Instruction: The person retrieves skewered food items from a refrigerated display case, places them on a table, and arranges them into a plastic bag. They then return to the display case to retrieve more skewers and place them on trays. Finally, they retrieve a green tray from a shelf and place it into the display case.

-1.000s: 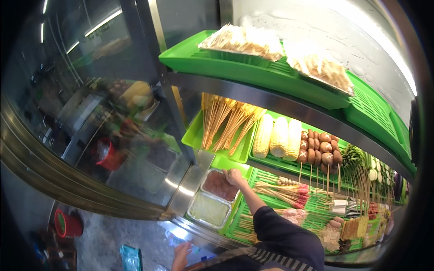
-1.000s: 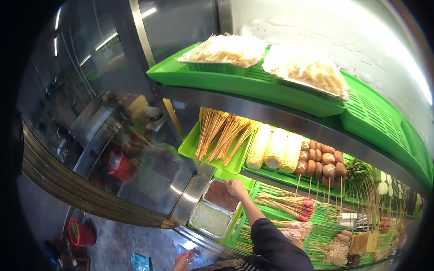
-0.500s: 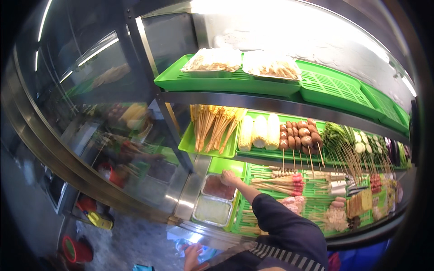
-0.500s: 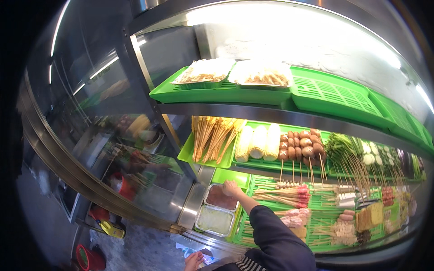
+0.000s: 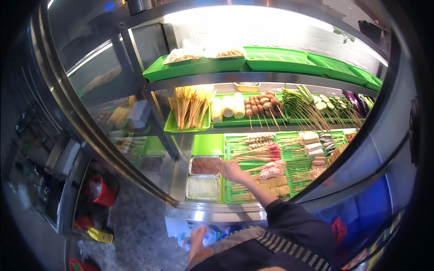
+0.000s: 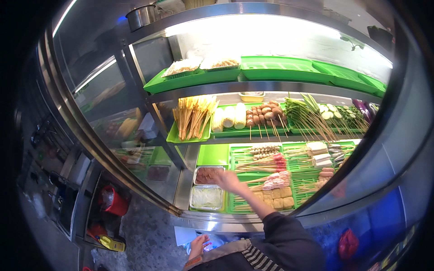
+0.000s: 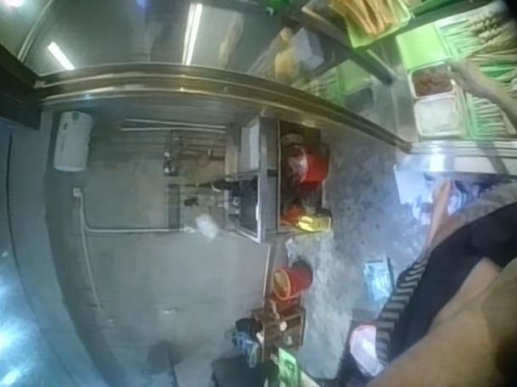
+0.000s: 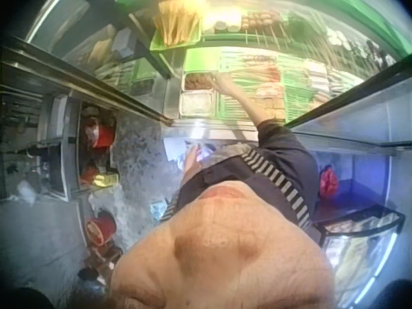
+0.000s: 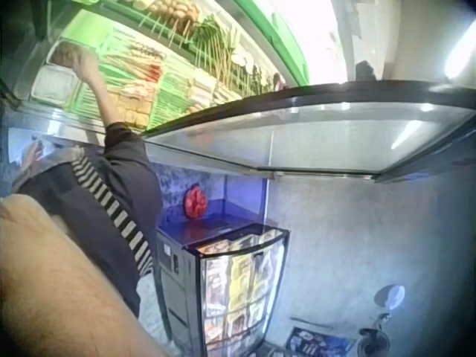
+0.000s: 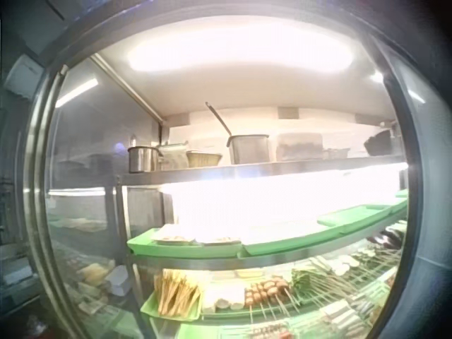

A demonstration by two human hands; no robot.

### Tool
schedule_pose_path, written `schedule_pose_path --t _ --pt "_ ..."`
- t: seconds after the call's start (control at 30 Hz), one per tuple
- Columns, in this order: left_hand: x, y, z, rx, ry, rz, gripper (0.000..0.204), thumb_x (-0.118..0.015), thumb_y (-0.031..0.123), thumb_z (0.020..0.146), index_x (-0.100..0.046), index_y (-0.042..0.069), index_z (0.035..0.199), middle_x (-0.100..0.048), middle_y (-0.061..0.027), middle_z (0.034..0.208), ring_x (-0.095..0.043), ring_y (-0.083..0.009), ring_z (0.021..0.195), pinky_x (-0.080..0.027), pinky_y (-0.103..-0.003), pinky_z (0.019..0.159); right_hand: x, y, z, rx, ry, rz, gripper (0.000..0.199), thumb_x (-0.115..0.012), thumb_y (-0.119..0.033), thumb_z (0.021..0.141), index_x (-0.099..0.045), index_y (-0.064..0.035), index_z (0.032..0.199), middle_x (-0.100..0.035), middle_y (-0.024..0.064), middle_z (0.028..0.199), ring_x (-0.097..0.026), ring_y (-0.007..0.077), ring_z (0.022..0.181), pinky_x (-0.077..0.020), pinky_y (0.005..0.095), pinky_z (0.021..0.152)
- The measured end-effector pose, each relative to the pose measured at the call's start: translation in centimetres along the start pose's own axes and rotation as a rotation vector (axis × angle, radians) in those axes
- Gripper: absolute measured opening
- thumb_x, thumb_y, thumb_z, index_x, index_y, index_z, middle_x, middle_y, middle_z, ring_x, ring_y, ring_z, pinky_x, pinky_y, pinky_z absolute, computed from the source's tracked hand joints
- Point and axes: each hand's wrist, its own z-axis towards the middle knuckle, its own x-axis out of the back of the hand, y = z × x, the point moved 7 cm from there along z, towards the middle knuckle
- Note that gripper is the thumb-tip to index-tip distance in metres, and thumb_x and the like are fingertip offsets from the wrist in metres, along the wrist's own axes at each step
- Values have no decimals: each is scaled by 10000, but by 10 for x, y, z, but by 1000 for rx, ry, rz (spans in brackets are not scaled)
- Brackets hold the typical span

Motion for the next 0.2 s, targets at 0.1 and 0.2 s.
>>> schedule_pose_path --t 0.1,0.2 --pt "-14 21 -13 -59 -23 82 234 -485 185 850 -535 1 985 -569 -79 920 -548 -164 847 -463 -281 696 93 -30 7 160 388 -10 304 -534 -179 776 -484 -8 1021 -566 202 687 -567 341 643 -454 405 591" --pt "-27 23 -29 -43 -33 81 229 -490 185 847 -540 6 982 -576 -70 910 -551 -156 843 -461 -271 693 183 -54 16 308 674 -212 274 -566 -164 753 -491 -48 990 -562 145 606 -577 289 583 -455 398 560"
